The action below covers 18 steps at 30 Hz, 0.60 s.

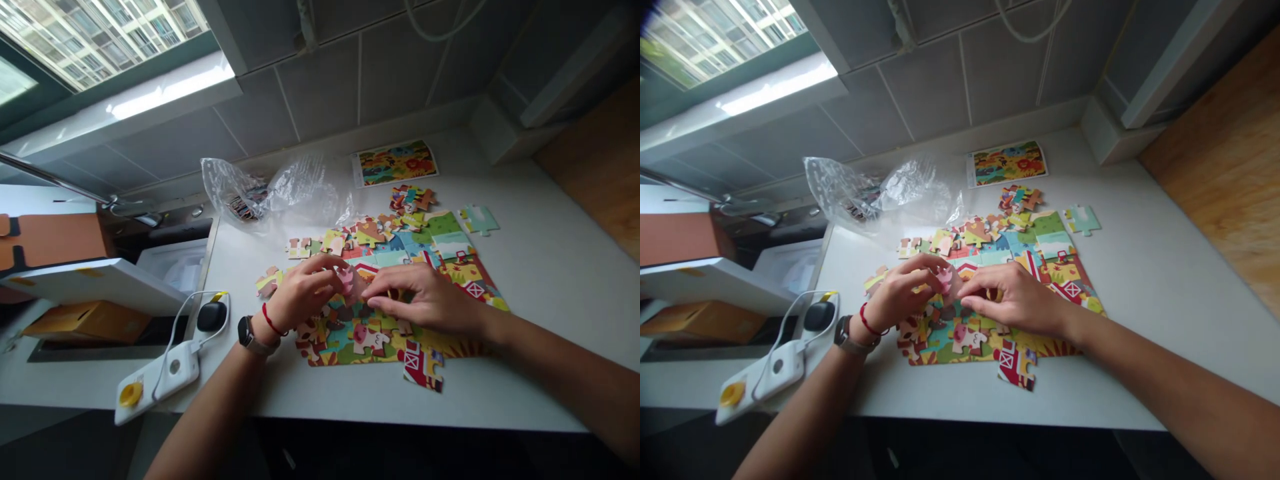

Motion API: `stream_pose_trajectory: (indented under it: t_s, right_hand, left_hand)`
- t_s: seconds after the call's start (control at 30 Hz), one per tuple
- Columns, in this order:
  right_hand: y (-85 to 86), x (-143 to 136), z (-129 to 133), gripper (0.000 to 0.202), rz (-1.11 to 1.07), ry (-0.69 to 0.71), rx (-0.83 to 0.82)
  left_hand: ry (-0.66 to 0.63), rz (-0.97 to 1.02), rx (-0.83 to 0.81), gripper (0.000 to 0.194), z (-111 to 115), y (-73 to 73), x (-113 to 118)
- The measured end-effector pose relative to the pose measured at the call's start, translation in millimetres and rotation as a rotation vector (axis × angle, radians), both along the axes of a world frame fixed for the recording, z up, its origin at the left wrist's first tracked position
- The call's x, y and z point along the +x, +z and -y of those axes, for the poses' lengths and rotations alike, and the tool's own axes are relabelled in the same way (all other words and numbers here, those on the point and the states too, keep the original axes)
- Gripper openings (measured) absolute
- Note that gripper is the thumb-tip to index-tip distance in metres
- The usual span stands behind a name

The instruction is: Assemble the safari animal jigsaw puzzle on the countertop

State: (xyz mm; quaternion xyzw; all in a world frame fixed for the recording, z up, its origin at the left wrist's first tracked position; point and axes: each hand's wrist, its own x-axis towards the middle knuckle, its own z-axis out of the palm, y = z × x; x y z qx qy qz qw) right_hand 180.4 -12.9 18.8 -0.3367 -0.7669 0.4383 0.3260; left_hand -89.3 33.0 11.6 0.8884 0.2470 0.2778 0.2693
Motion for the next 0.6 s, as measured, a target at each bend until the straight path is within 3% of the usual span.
stream_pose_trajectory:
  t_s: [0.17,0.33,0.47,0.6]
  right_hand:
    - [3.5,-6,13,0.016,0.242,0.110,0.287]
    - [-0.3,-15,23,0.048,0.464,0.185,0.395]
    - [-4.9,-14,21,0.040,0.495,0.181,0.401]
    - [-7.1,-13,18,0.026,0.435,0.155,0.449]
  left_hand:
    - [0.052,-0.016,0.033,0.015,-1,-1.7,1]
    - [0.085,-0.013,0.072,0.016,-1,-3.6,3]
    - [0.061,-0.027,0.079,0.018,-3,-4.2,1]
    - [0.114,0.043,0.097,0.016,-6,-2.3,-2]
